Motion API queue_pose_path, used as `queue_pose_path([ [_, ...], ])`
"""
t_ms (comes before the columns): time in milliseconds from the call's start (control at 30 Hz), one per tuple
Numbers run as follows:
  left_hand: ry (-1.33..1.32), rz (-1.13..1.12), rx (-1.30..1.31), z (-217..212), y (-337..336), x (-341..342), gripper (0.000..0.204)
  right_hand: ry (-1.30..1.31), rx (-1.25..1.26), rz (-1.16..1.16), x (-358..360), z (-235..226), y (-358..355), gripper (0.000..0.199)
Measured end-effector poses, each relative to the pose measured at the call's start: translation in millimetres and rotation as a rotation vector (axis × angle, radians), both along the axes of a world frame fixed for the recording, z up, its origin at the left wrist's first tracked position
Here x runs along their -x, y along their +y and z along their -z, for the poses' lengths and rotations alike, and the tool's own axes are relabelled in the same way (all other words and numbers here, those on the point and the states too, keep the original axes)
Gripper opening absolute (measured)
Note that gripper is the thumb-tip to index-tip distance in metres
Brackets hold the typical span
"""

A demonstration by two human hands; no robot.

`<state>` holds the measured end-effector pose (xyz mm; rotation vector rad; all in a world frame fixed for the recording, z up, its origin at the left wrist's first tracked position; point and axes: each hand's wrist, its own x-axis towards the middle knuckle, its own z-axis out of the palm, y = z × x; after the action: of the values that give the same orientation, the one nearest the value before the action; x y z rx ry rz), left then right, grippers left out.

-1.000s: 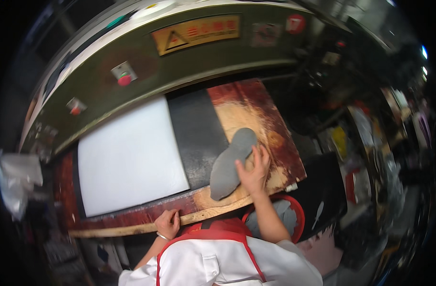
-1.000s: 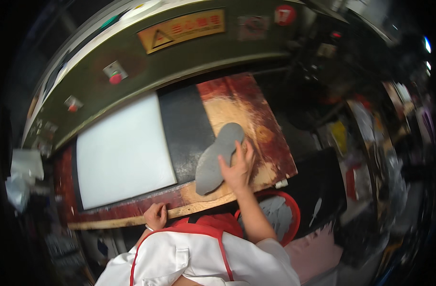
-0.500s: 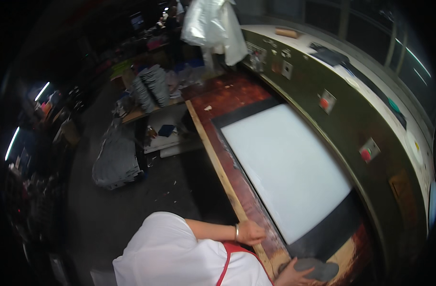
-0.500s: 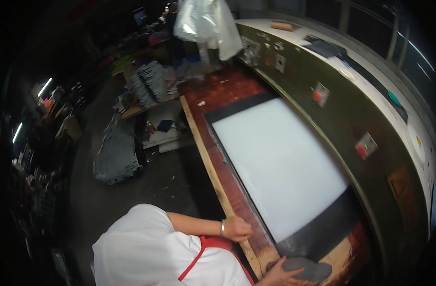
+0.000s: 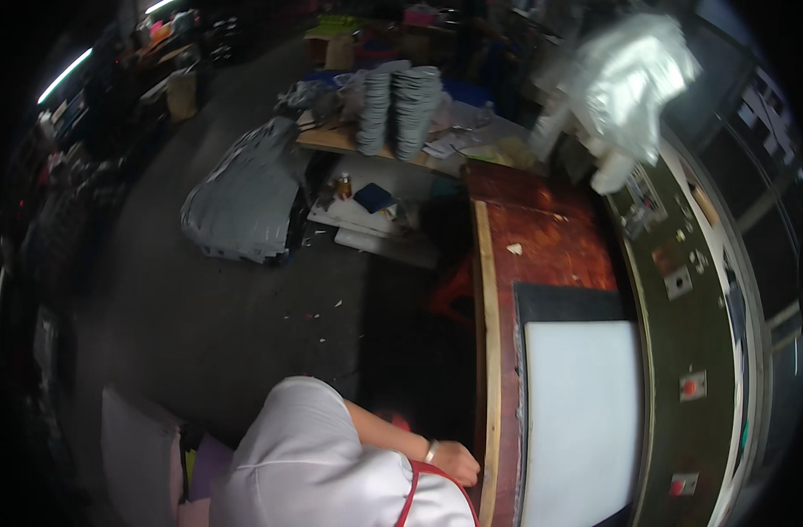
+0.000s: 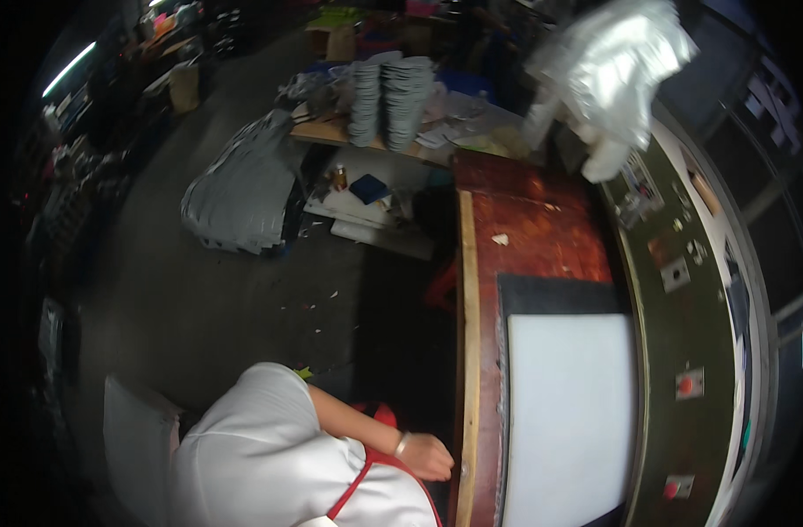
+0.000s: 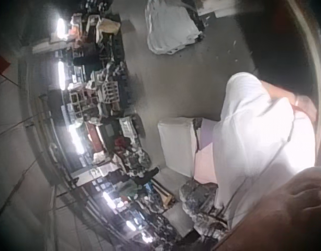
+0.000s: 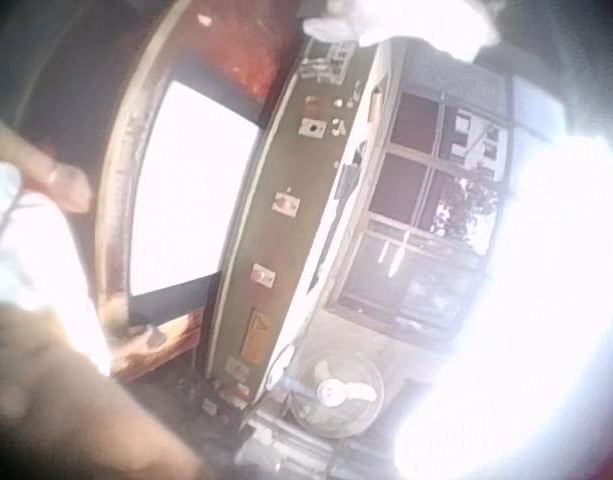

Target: The person places a shoe insole template on a sheet of foam, presses a button to activate a cutting machine, removes the cut insole, and stacks it with others. The process is repeated multiple times with new sheets of foam.

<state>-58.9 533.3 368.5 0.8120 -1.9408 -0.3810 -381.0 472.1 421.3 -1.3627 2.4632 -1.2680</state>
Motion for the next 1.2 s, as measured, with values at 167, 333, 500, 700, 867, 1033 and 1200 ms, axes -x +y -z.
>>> queue_pose_path([
  [167,-0.067,-0.507,-0.337,0.5,51.0,-158.6,0.008,-0.181,0.106,-0.300,-110.3,-38.9,-36.8,0.101],
  [333,0.186,-0.765,-0.345,-77.8,39.9,-243.9,0.012,-0.456,0.142,-0.578,-202.6,-70.1,-52.3,0.099],
  [500,0.465,-0.717,0.058,-224.1,28.1,-310.2,0.022,-0.842,0.130,-0.839,-268.4,-90.4,-60.4,0.096],
  [700,0.562,0.292,0.148,-349.5,103.8,-356.2,0.014,-1.193,-0.092,-1.284,-357.6,-88.1,-101.2,0.094],
  [867,0.399,0.531,0.029,-376.9,134.3,-401.0,0.017,-1.323,-0.499,-1.656,-498.9,-78.3,-119.5,0.091],
  [1033,0.320,0.480,0.057,-351.5,188.7,-461.2,0.022,-1.313,-0.872,-1.878,-649.4,-52.6,-83.0,0.089],
  [1200,0.281,0.499,0.052,-316.1,247.5,-547.4,0.028,-1.366,-0.929,-1.833,-784.5,-13.0,-17.4,0.087],
])
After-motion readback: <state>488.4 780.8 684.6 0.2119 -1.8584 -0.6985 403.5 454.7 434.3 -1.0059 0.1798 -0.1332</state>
